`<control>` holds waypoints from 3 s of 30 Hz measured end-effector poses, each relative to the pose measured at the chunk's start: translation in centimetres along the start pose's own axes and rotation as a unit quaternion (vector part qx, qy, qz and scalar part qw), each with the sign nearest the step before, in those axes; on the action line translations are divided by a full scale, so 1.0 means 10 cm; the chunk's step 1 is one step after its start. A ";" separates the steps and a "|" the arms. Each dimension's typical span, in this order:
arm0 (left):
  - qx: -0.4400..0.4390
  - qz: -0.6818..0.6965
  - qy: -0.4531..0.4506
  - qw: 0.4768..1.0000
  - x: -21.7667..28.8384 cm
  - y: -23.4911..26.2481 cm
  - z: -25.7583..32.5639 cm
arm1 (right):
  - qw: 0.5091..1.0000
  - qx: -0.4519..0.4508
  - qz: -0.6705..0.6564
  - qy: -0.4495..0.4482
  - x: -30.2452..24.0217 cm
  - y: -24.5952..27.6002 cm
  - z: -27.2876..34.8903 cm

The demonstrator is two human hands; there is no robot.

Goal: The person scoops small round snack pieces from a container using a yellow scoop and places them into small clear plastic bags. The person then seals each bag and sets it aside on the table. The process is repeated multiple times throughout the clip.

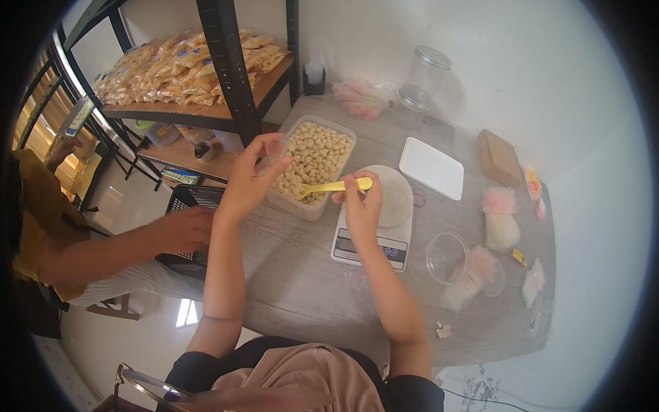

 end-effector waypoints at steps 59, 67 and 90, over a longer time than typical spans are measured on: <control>0.004 -0.046 -0.085 0.995 -0.02 -0.27 -0.02 | 0.907 -0.145 0.242 0.311 -1.61 -0.98 -0.30; 0.043 0.267 -0.037 0.962 -0.25 -0.12 -0.12 | 0.929 -0.149 0.275 0.196 -1.08 -0.70 -0.24; 0.036 0.126 -0.024 0.991 -0.18 -0.10 -0.05 | 0.978 -0.078 0.127 0.149 -0.36 -0.30 0.11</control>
Point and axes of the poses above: each hand's wrist, its own z-axis away from the middle knuckle, its own y-axis out of the back of the hand, x = y × z, the point moved 8 cm from there along -z, towards the middle knuckle, and after that the axes turned 10 degrees about -z, right-handed, at the moved point
